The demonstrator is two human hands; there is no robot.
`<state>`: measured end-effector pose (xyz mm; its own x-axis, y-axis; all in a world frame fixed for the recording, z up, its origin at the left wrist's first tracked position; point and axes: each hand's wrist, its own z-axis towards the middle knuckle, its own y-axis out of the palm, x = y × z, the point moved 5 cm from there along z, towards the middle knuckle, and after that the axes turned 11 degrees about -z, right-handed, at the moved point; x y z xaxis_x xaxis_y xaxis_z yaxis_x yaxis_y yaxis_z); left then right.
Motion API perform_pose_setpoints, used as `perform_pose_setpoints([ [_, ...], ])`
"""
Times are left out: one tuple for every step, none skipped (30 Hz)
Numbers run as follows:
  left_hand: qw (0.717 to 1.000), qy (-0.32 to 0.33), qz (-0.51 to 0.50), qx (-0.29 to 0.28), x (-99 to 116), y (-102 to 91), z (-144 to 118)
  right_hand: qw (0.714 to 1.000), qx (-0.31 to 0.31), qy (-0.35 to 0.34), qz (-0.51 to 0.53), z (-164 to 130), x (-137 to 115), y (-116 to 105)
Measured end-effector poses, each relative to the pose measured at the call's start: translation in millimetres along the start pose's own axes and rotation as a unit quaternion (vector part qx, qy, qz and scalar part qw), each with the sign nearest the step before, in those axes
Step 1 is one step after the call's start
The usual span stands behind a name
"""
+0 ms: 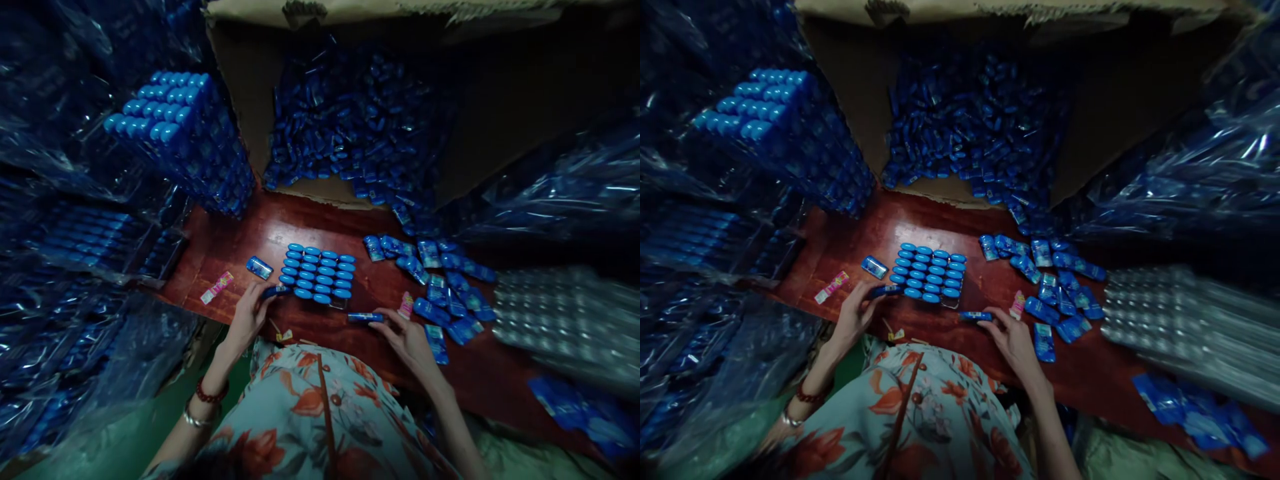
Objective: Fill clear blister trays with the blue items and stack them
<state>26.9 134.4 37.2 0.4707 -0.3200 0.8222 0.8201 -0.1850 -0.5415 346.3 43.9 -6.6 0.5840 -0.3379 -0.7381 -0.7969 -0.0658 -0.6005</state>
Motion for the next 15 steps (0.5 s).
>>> perform_pose_setpoints([
  [1.0,0.011,0.016,-0.006,0.5,-1.7,-1.1,0.998,0.031,-0.034,-0.042,-0.3,-5.0,-4.2],
  [0.999,0.02,0.031,-0.013,1.0,-2.4,-2.2,0.994,0.055,-0.064,-0.073,-0.8,-10.7,-7.0],
  [0.999,0.024,0.044,-0.021,1.7,-2.1,-3.1,0.99,0.069,-0.082,-0.09,-1.2,-15.7,-8.6],
  [0.998,0.023,0.054,-0.026,2.5,-0.9,-3.8,0.989,0.074,-0.086,-0.097,-1.2,-19.6,-9.1],
  [0.998,0.015,0.057,-0.025,3.2,1.0,-4.0,0.989,0.074,-0.08,-0.097,-1.1,-22.4,-8.8],
  [0.998,0.001,0.054,-0.018,3.6,3.2,-3.9,0.991,0.072,-0.068,-0.093,-1.1,-24.4,-8.0],
  [0.999,-0.019,0.044,-0.006,3.2,5.8,-3.7,0.992,0.071,-0.058,-0.087,-1.1,-26.3,-7.1],
  [0.999,-0.044,0.028,0.01,1.8,8.3,-3.5,0.993,0.073,-0.053,-0.081,-1.4,-28.4,-6.4],
  [0.997,-0.072,0.009,0.029,-0.8,10.3,-3.6,0.993,0.075,-0.055,-0.076,-1.9,-30.8,-5.6],
  [0.994,-0.1,-0.015,0.05,-4.7,11.9,-4.2,0.992,0.077,-0.063,-0.074,-2.5,-33.7,-4.7],
  [0.989,-0.127,-0.044,0.068,-9.7,13.1,-5.2,0.992,0.077,-0.073,-0.074,-3.1,-36.7,-3.6],
  [0.982,-0.151,-0.075,0.085,-15.1,13.5,-6.6,0.991,0.075,-0.086,-0.076,-3.6,-39.8,-2.1],
  [0.975,-0.168,-0.105,0.1,-20.1,13.1,-8.0,0.989,0.072,-0.101,-0.079,-4.1,-43.0,-0.2],
  [0.97,-0.175,-0.125,0.112,-23.8,11.6,-9.3,0.987,0.07,-0.117,-0.084,-4.4,-46.1,2.1],
  [0.969,-0.172,-0.13,0.119,-25.5,9.2,-10.2,0.984,0.074,-0.133,-0.089,-4.7,-49.1,4.6],
])
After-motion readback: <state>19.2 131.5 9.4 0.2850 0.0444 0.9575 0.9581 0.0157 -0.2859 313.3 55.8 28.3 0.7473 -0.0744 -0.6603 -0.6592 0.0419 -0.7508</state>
